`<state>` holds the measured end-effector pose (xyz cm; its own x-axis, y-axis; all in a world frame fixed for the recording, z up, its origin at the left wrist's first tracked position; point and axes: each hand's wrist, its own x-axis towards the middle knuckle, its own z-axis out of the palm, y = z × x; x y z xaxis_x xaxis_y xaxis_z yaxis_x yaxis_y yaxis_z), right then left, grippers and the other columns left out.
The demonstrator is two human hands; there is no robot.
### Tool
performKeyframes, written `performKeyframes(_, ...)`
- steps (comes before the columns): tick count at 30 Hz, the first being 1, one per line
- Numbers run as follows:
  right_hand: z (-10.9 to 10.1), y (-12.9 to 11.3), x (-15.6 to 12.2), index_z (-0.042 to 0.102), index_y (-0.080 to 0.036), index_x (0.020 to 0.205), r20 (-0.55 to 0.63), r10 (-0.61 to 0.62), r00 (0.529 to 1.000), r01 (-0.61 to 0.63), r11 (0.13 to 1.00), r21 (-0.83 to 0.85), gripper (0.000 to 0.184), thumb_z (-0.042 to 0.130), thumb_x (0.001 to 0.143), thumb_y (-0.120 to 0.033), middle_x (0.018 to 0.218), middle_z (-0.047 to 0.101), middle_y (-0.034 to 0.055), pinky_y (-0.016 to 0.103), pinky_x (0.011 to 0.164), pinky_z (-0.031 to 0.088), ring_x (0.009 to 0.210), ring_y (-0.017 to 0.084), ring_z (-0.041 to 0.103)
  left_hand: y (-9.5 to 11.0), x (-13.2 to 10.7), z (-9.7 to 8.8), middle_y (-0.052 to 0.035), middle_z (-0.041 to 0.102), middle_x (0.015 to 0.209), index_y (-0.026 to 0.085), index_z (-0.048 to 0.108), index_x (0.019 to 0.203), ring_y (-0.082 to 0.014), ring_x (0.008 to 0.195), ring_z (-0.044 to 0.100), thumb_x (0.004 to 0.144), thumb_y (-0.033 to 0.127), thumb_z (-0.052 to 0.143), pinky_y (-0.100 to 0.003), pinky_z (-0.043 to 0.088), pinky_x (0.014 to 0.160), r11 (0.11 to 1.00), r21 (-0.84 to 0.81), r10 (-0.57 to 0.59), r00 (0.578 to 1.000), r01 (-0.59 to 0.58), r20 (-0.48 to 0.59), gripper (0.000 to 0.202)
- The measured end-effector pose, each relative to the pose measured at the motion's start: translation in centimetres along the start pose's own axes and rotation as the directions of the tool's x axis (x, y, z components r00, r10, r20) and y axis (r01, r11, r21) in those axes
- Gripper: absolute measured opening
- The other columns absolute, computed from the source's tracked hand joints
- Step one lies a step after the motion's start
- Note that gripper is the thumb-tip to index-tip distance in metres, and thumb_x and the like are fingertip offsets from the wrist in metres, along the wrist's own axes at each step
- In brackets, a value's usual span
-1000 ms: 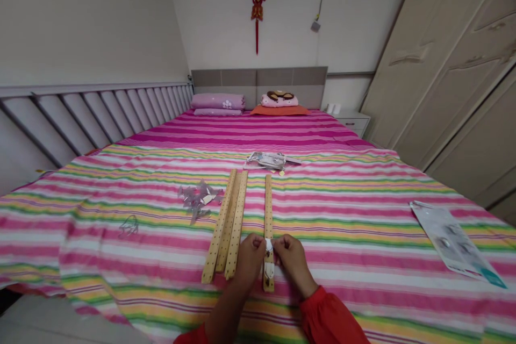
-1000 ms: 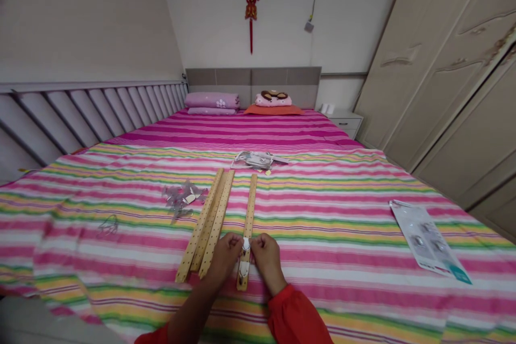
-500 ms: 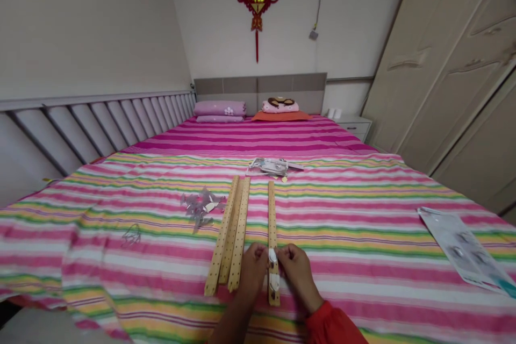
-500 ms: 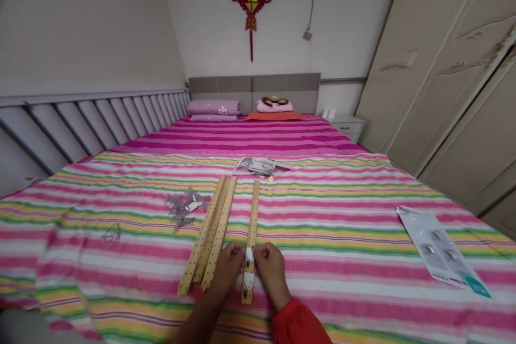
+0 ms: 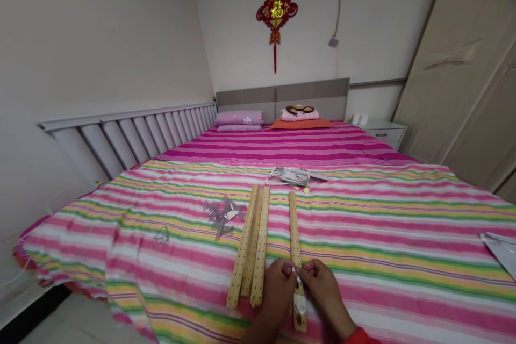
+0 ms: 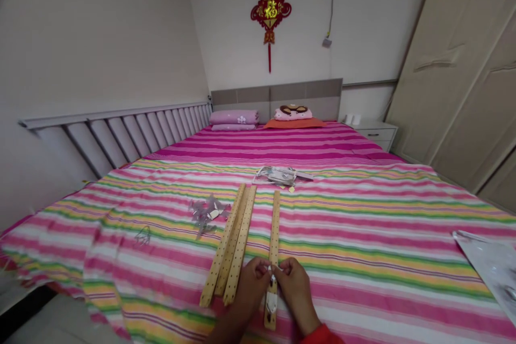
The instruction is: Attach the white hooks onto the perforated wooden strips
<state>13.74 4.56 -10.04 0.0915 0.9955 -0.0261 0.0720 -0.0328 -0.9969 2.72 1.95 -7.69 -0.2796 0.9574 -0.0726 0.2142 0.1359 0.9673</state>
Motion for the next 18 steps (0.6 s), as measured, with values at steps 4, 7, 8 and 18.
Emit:
performKeyframes(4, 0.0, -0.4, -0.4, 0.046, -0.023, 0.056, 0.056, 0.069, 0.996, -0.071, 0.997, 0.043, 0.036, 0.065, 0.061, -0.053, 0.037, 0.042, -0.0086, 0.023, 0.034, 0.026, 0.03, 0.01, 0.038, 1.3, 0.0, -1.8, -0.0022, 0.063, 0.071, 0.017, 0.065, 0.078, -0.0149, 0.068, 0.056, 0.068, 0.019, 0.058, -0.025, 0.044, 0.064, 1.0, 0.021, 0.017, 0.991, -0.02, 0.132, 0.012)
performKeyframes(7, -0.2, -0.7, -0.7, 0.044, -0.023, 0.055, 0.098, 0.088, 0.991, -0.097, 0.991, 0.091, 0.042, 0.062, 0.065, -0.06, 0.033, 0.037, -0.0102, 0.023, 0.033, 0.021, 0.026, 0.008, 0.034, 3.5, 1.5, -5.5, -0.0027, 0.067, 0.076, 0.017, 0.068, 0.09, -0.0153, 0.068, 0.058, 0.074, 0.026, 0.054, -0.026, 0.045, 0.063, 0.991, 0.062, 0.109, 0.978, -0.122, 0.175, 0.023)
performKeyframes(8, -0.3, -0.7, -0.8, 0.043, -0.023, 0.054, 0.104, 0.088, 0.991, -0.099, 0.989, 0.107, 0.043, 0.062, 0.064, -0.061, 0.033, 0.037, -0.0105, 0.022, 0.033, 0.02, 0.025, 0.008, 0.033, 4.2, 2.5, -7.2, -0.0033, 0.068, 0.077, 0.016, 0.068, 0.087, -0.016, 0.07, 0.059, 0.073, 0.026, 0.054, -0.027, 0.045, 0.065, 0.978, 0.113, 0.161, 0.98, -0.174, 0.113, 0.022)
performKeyframes(18, -0.3, -0.3, -1.0, 0.044, -0.021, 0.055, 0.11, 0.051, 0.993, -0.072, 0.98, 0.188, 0.044, 0.065, 0.067, -0.059, 0.037, 0.037, -0.0109, 0.021, 0.034, 0.019, 0.027, 0.005, 0.031, 3.4, 13.4, -19.6, -0.0049, 0.064, 0.084, 0.018, 0.069, 0.084, -0.018, 0.085, 0.058, 0.077, 0.012, 0.049, -0.027, 0.043, 0.076, 0.564, 0.767, 0.392, 0.917, -0.307, 0.079, 0.022)
